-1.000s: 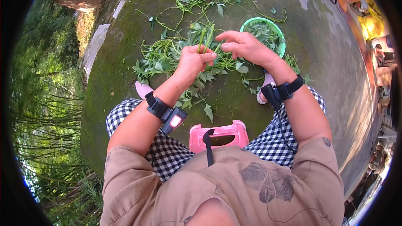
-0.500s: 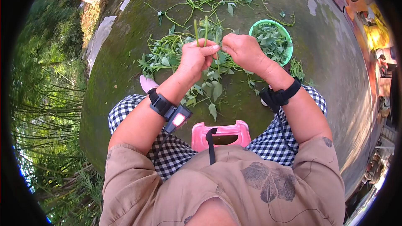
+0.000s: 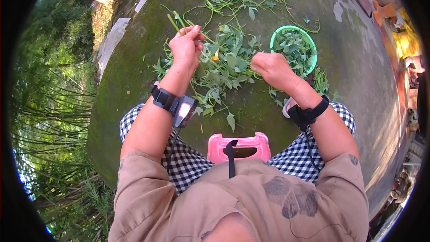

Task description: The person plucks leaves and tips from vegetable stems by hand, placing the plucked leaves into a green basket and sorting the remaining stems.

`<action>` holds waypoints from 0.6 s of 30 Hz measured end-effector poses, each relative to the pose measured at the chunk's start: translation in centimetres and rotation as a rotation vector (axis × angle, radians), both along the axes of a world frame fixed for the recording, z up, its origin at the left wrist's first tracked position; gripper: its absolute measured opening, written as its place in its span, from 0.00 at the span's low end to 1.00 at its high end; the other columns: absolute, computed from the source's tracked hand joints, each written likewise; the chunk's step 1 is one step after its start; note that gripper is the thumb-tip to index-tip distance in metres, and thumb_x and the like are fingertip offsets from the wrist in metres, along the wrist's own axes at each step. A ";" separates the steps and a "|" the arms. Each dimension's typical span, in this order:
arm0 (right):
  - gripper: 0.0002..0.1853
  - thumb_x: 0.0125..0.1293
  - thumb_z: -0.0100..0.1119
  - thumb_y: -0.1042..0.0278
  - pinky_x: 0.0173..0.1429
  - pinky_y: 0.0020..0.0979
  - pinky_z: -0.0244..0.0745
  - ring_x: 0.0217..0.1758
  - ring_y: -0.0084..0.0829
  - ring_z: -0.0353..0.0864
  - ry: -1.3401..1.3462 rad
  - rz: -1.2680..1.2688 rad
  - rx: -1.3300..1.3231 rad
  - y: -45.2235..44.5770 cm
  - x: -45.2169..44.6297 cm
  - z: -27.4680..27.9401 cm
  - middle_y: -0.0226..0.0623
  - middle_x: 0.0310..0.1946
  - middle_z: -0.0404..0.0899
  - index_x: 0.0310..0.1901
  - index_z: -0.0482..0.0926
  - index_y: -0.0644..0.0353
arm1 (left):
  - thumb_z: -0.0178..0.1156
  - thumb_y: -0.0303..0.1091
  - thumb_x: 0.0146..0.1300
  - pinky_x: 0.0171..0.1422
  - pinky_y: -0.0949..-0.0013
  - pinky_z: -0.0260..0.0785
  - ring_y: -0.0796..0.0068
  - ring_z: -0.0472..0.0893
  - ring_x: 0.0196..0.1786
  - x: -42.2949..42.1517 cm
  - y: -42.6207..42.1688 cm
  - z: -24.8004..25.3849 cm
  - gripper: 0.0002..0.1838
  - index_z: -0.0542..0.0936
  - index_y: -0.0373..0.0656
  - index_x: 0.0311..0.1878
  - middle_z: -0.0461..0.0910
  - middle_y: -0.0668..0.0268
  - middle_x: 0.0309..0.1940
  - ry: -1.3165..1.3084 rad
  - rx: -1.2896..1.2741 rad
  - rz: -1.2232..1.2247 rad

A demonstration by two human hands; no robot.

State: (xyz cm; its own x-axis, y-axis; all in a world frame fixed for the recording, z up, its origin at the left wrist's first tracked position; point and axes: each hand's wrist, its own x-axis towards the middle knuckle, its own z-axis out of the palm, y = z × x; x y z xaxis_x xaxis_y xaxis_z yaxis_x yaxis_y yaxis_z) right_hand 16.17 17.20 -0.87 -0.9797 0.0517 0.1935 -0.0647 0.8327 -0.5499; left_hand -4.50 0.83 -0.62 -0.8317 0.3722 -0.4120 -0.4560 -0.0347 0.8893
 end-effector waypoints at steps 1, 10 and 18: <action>0.08 0.62 0.57 0.66 0.35 0.44 0.72 0.33 0.49 0.78 -0.024 -0.004 0.005 0.1 0.4 -0.1 0.43 0.28 0.75 0.30 0.74 0.60 | 0.62 0.30 0.65 0.16 0.78 0.56 0.81 0.71 0.15 -0.5 -0.2 0.0 0.07 0.75 0.41 0.44 0.79 0.66 0.23 0.010 -0.003 0.027; 0.04 0.54 0.55 0.72 0.35 0.47 0.74 0.33 0.49 0.81 -0.580 0.140 0.082 -1.7 6.8 -4.4 0.44 0.26 0.80 0.27 0.80 0.58 | 0.61 0.30 0.66 0.16 0.76 0.58 0.78 0.71 0.14 -3.4 -0.9 0.7 0.07 0.75 0.41 0.43 0.80 0.61 0.23 0.077 0.073 0.184; 0.11 0.54 0.56 0.71 0.44 0.43 0.79 0.43 0.46 0.86 -1.159 0.197 0.334 -2.3 8.7 -6.5 0.46 0.39 0.86 0.35 0.86 0.60 | 0.64 0.32 0.65 0.26 0.78 0.64 0.81 0.74 0.22 -3.7 -0.5 1.2 0.08 0.79 0.42 0.45 0.83 0.62 0.29 0.099 0.054 0.132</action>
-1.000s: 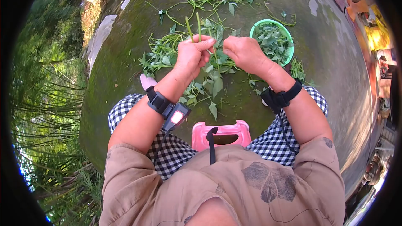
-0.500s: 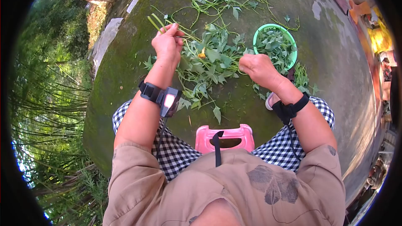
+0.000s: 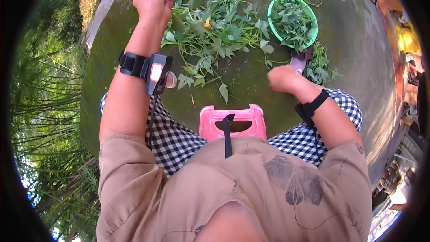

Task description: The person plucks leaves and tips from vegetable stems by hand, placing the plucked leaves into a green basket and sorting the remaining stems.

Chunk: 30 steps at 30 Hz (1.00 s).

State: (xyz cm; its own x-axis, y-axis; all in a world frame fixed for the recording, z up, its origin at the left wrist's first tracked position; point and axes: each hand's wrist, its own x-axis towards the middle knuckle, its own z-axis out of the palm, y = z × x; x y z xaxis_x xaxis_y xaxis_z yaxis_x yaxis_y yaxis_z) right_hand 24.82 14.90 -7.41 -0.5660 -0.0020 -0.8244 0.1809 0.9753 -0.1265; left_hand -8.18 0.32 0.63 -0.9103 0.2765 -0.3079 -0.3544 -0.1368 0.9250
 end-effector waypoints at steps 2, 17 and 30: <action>0.11 0.55 0.54 0.72 0.44 0.43 0.79 0.43 0.48 0.85 0.091 -0.113 0.020 0.7 -1.7 2.5 0.48 0.38 0.85 0.35 0.86 0.61 | 0.64 0.32 0.65 0.26 0.78 0.63 0.80 0.74 0.22 -0.2 0.0 -0.5 0.08 0.79 0.42 0.44 0.83 0.62 0.28 0.002 -0.011 -0.022; 0.24 0.54 0.67 0.52 0.51 0.42 0.77 0.49 0.44 0.83 -0.106 -0.039 -0.055 0.1 -2.7 1.1 0.43 0.44 0.84 0.49 0.82 0.59 | 0.66 0.30 0.63 0.23 0.82 0.60 0.84 0.74 0.20 0.2 -0.3 -0.4 0.11 0.78 0.40 0.47 0.83 0.61 0.28 0.021 -0.058 -0.094; 0.20 0.56 0.65 0.56 0.50 0.45 0.77 0.47 0.48 0.84 -0.039 0.002 -0.199 -0.2 -1.3 0.8 0.45 0.42 0.84 0.47 0.83 0.59 | 0.65 0.30 0.63 0.26 0.81 0.63 0.84 0.73 0.20 1.2 0.4 -0.2 0.10 0.78 0.42 0.45 0.83 0.63 0.28 -0.006 -0.076 -0.109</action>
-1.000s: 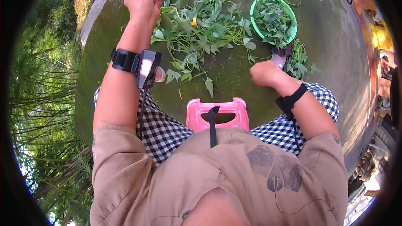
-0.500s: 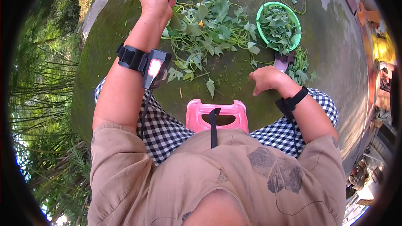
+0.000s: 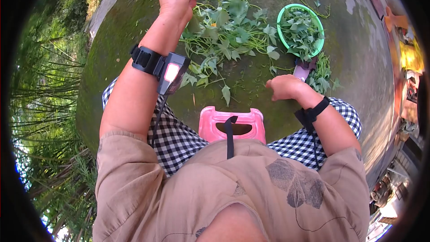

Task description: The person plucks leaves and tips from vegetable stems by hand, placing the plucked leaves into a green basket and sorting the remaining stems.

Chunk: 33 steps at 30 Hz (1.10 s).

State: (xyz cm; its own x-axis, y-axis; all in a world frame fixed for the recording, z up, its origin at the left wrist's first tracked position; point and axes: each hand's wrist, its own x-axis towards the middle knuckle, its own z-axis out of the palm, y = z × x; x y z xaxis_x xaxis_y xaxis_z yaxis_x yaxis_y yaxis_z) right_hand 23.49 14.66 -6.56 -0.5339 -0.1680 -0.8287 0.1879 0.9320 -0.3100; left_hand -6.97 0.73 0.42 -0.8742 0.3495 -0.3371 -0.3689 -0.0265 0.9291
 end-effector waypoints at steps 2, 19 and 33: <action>0.18 0.57 0.64 0.55 0.50 0.45 0.77 0.46 0.48 0.84 0.011 -0.074 0.063 -0.1 -0.1 -0.9 0.47 0.41 0.84 0.44 0.84 0.60 | 0.65 0.30 0.63 0.26 0.81 0.62 0.84 0.72 0.20 0.0 -0.1 -0.1 0.09 0.77 0.42 0.45 0.83 0.63 0.28 0.005 0.005 -0.013; 0.20 0.58 0.65 0.55 0.50 0.43 0.76 0.48 0.45 0.83 0.025 -0.069 0.002 -1.1 0.1 0.7 0.44 0.40 0.84 0.49 0.82 0.54 | 0.65 0.29 0.62 0.27 0.80 0.63 0.84 0.73 0.20 0.9 -0.1 0.0 0.09 0.77 0.40 0.44 0.84 0.61 0.29 0.015 0.012 -0.063; 0.19 0.53 0.62 0.72 0.48 0.44 0.76 0.45 0.46 0.81 0.587 -0.587 0.007 -7.3 3.7 10.9 0.43 0.41 0.80 0.49 0.77 0.58 | 0.65 0.28 0.61 0.18 0.82 0.55 0.86 0.73 0.18 1.4 0.0 1.8 0.07 0.79 0.40 0.40 0.84 0.63 0.26 0.143 0.108 -0.200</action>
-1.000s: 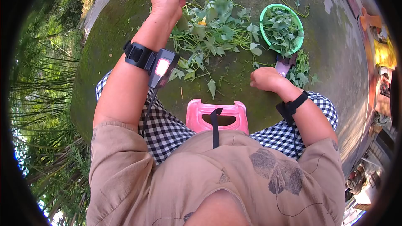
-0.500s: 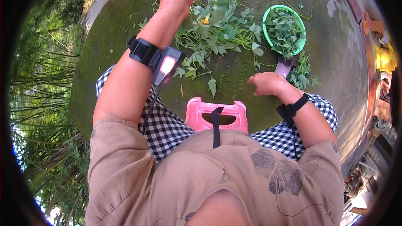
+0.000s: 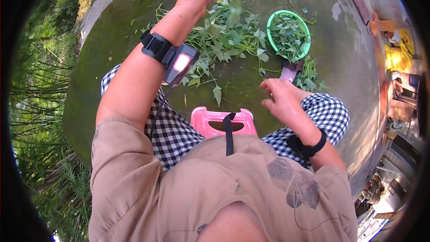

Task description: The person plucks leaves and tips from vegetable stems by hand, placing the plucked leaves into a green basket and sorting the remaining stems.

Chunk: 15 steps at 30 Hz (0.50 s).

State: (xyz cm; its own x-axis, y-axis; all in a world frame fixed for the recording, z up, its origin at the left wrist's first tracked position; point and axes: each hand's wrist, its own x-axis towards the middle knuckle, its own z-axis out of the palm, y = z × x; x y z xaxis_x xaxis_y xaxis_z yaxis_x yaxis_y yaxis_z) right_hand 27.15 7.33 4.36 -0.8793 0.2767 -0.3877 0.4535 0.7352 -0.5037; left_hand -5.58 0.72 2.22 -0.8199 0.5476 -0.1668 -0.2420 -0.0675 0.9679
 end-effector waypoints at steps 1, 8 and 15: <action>0.20 0.54 0.63 0.71 0.49 0.43 0.75 0.46 0.45 0.81 0.051 -0.042 -0.049 -0.8 1.2 1.1 0.42 0.41 0.80 0.50 0.76 0.58 | 0.65 0.29 0.61 0.18 0.82 0.55 0.86 0.73 0.18 0.1 -0.2 -0.1 0.06 0.79 0.40 0.40 0.84 0.64 0.27 0.032 0.010 -0.010; 0.07 0.67 0.59 0.70 0.36 0.28 0.73 0.31 0.28 0.79 0.322 -0.288 -0.158 -2.6 8.4 3.3 0.35 0.25 0.78 0.38 0.80 0.65 | 0.64 0.29 0.62 0.17 0.82 0.54 0.86 0.73 0.17 1.8 -2.7 0.6 0.07 0.79 0.38 0.42 0.84 0.63 0.28 0.048 0.045 0.000; 0.08 0.58 0.62 0.78 0.32 0.23 0.68 0.28 0.18 0.72 0.571 -0.468 -0.438 -5.1 8.5 1.2 0.28 0.24 0.73 0.40 0.77 0.66 | 0.60 0.26 0.64 0.15 0.83 0.51 0.83 0.76 0.18 6.5 -7.3 5.2 0.09 0.78 0.34 0.46 0.84 0.59 0.29 0.072 0.105 -0.091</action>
